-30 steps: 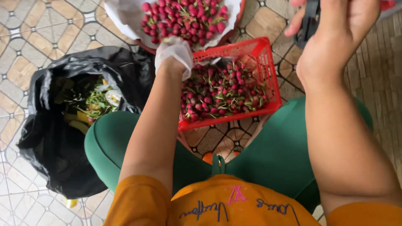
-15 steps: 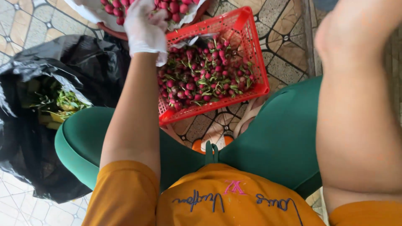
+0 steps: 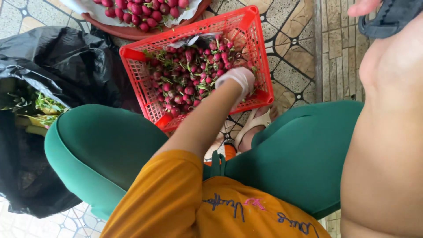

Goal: Trimming the stems and roots of radishes using a knife and sorting them into a basket

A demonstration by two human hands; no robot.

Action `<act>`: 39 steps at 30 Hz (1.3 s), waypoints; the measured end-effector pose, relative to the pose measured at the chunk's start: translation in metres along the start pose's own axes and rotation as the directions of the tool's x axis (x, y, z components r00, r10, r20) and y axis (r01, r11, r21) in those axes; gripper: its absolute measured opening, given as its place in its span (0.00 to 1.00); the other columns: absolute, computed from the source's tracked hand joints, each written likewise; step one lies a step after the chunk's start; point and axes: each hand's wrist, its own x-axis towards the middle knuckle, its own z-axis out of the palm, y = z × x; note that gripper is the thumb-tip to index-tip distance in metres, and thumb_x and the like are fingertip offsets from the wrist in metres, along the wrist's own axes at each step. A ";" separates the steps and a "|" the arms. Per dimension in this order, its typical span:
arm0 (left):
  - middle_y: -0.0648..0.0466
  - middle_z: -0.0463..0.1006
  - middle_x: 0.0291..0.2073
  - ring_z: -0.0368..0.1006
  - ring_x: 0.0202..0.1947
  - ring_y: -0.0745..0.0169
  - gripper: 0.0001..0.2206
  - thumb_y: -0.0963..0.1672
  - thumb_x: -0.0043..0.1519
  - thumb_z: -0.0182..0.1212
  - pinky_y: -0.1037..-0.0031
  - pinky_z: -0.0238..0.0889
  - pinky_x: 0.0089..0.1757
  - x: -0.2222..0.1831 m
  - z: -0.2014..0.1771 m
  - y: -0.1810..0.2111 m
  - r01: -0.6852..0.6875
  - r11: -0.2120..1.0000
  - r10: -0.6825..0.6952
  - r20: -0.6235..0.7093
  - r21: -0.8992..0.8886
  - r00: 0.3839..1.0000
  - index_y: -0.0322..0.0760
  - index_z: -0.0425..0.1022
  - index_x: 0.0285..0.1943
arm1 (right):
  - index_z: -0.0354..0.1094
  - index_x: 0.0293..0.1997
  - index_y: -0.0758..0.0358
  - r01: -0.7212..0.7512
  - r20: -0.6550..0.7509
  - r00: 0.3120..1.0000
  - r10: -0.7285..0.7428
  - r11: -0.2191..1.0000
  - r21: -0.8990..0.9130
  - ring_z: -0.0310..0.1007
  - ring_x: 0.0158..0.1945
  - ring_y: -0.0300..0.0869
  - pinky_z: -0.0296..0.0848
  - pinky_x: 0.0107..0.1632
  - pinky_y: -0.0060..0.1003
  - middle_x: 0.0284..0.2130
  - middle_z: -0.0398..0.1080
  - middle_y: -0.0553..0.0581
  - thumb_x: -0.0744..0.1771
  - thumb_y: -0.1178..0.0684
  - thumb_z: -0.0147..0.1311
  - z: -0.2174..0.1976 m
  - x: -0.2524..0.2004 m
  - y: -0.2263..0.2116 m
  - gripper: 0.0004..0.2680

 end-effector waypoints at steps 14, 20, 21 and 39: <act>0.52 0.81 0.41 0.77 0.39 0.61 0.13 0.45 0.70 0.52 0.70 0.76 0.43 -0.050 -0.030 0.008 0.162 0.939 -0.149 0.067 -0.302 0.987 0.36 0.80 0.54 | 0.65 0.44 0.58 -0.045 0.068 0.997 0.039 0.995 0.092 0.76 0.56 0.45 0.75 0.72 0.39 0.43 0.70 0.56 0.72 0.31 0.34 -0.012 -0.003 -0.001 0.20; 0.43 0.77 0.58 0.75 0.58 0.45 0.20 0.44 0.64 0.55 0.57 0.72 0.52 0.013 -0.012 -0.013 0.168 0.975 -0.208 -0.326 -0.149 0.922 0.36 0.72 0.65 | 0.62 0.51 0.64 -0.045 0.019 0.999 0.044 0.993 0.106 0.71 0.44 0.46 0.72 0.58 0.36 0.35 0.65 0.58 0.74 0.33 0.36 0.003 -0.008 -0.044 0.20; 0.41 0.75 0.59 0.74 0.58 0.42 0.21 0.46 0.66 0.50 0.55 0.71 0.53 -0.012 -0.023 -0.008 0.181 0.952 -0.257 -0.322 -0.247 0.911 0.38 0.68 0.69 | 0.62 0.58 0.68 -0.064 -0.012 0.998 0.066 0.992 0.110 0.70 0.40 0.46 0.70 0.53 0.34 0.32 0.63 0.58 0.72 0.32 0.34 0.008 -0.009 -0.056 0.24; 0.48 0.78 0.59 0.77 0.53 0.52 0.23 0.51 0.70 0.43 0.59 0.73 0.51 -0.074 -0.026 -0.014 -0.049 0.586 -0.348 -0.306 -0.809 0.886 0.46 0.65 0.73 | 0.65 0.44 0.59 -0.124 0.016 0.992 0.125 0.943 0.310 0.66 0.27 0.39 0.73 0.37 0.31 0.40 0.70 0.51 0.69 0.33 0.43 0.046 -0.004 -0.115 0.17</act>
